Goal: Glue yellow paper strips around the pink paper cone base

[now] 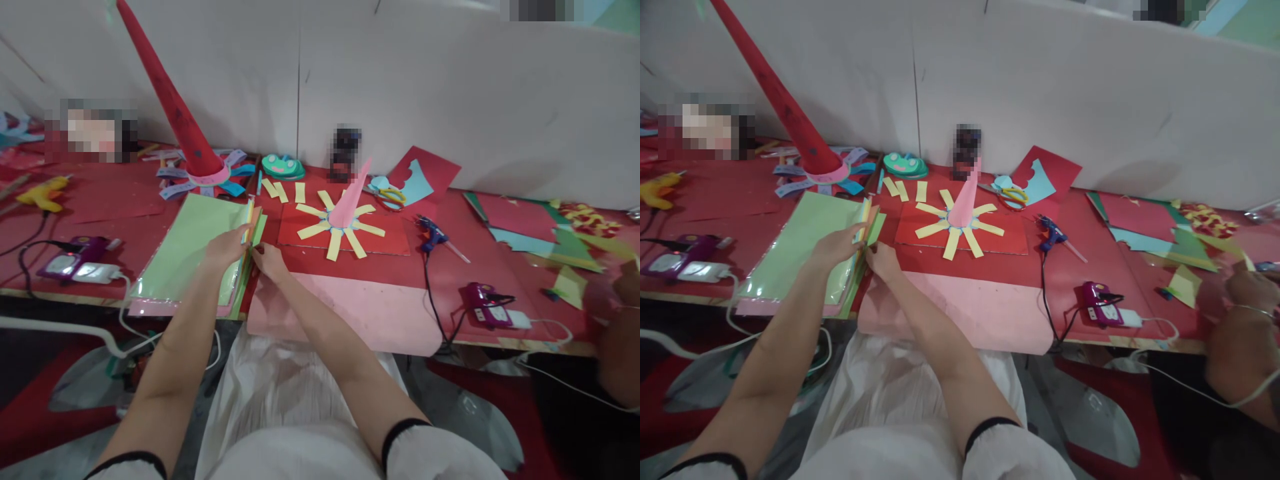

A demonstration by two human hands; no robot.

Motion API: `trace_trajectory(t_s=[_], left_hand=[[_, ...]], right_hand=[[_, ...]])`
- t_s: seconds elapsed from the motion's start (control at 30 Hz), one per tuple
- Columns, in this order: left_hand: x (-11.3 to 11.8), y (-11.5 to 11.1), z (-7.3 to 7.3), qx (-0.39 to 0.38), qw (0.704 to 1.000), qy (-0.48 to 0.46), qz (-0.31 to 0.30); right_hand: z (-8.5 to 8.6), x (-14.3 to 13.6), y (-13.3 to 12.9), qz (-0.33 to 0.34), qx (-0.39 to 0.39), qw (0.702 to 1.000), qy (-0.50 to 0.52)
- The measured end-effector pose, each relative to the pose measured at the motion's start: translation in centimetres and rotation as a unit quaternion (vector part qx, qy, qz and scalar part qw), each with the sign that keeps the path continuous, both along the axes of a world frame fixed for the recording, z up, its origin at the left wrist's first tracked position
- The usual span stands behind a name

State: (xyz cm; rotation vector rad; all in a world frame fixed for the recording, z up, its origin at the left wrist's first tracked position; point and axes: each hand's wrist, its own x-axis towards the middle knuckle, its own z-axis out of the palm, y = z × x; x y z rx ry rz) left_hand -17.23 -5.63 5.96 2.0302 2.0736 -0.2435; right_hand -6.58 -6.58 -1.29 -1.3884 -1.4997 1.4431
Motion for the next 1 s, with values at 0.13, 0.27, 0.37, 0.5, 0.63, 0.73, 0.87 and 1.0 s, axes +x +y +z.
trace_trajectory(t_s=[0.13,0.27,0.37,0.5,0.63,0.73,0.87,1.0], left_hand=[[-0.2,0.1,0.0,0.003,1.0,-0.005,-0.001],[0.2,0.1,-0.1,0.011,1.0,-0.012,0.01],[1.3,0.0,-0.6,0.032,0.999,-0.021,0.021],[2.8,-0.5,-1.2,0.091,0.994,-0.024,0.054],[3.1,-0.4,-1.1,0.125,0.988,-0.041,0.076],[2.9,0.0,-1.1,0.133,0.987,-0.054,0.073],[3.0,0.3,-1.6,0.125,0.987,-0.067,0.079],[3.3,0.0,-2.5,0.116,0.986,-0.086,0.086]], right_hand=[[-0.1,-0.2,0.1,-0.015,0.023,0.999,-0.038],[-0.2,-0.4,0.4,-0.023,0.031,0.996,-0.075],[-0.2,-0.4,0.3,-0.009,0.029,0.997,-0.071],[-0.3,-0.1,0.2,0.026,0.047,0.997,-0.051],[0.3,0.8,0.3,0.005,0.12,0.992,-0.043],[1.6,2.1,0.1,-0.032,0.153,0.986,-0.054],[3.9,5.1,-0.9,-0.038,0.187,0.974,-0.123],[5.4,9.2,-2.8,-0.047,0.241,0.952,-0.185]])
